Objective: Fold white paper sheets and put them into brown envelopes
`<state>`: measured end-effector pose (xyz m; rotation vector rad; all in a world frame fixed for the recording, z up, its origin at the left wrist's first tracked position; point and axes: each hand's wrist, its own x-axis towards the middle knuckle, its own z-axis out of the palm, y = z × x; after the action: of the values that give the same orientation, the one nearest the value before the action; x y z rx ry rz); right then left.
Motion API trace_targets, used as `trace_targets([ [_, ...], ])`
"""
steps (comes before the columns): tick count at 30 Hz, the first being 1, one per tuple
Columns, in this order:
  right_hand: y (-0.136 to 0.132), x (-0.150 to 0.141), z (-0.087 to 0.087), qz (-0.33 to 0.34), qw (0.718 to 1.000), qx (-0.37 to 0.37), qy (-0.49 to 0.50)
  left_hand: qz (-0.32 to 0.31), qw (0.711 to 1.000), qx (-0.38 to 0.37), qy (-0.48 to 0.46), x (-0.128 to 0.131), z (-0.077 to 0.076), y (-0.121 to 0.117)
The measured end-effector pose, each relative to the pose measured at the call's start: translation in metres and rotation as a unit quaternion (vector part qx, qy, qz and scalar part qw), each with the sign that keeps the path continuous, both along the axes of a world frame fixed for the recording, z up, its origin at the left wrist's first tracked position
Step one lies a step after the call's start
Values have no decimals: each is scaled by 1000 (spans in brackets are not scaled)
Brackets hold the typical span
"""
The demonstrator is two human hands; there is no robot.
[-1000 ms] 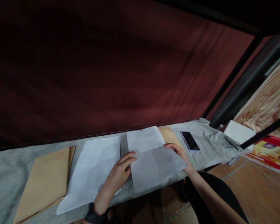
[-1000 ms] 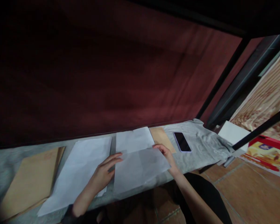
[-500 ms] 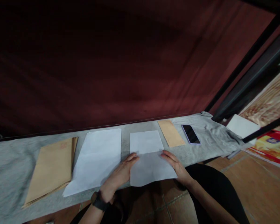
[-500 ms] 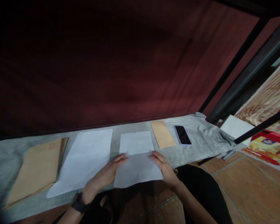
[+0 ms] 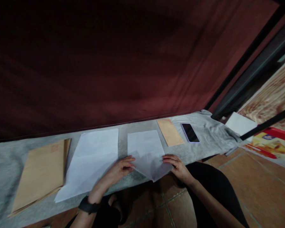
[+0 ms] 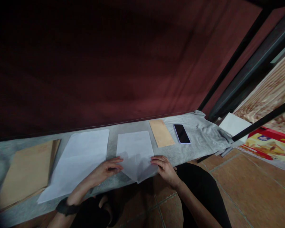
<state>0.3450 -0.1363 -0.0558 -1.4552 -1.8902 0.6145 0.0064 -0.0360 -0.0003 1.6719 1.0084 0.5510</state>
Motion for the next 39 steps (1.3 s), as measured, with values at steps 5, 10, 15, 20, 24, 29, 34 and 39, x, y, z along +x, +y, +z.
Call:
trace_targets([
  [5,14,-6,2,-99,991,-24,86,67,995,-79,4,1,-2,10],
  [10,28,-16,7,-124,981,-52,143,115,991,-61,-14,6,0,17],
  [15,43,-17,6,-163,980,-57,101,148,989,-16,-4,12,-10,24],
  [20,61,-23,3,-206,977,-53,-5,176,982,30,54,14,-16,27],
  [24,73,-30,6,-248,965,-51,-63,202,974,59,90,19,-14,32],
  [29,80,-37,12,-263,951,-61,-152,221,957,80,168,28,-11,42],
  [34,82,-41,16,-259,932,-69,-245,214,924,92,303,37,-6,42],
  [39,81,-47,15,-270,902,-36,-337,215,891,112,384,45,-1,36],
])
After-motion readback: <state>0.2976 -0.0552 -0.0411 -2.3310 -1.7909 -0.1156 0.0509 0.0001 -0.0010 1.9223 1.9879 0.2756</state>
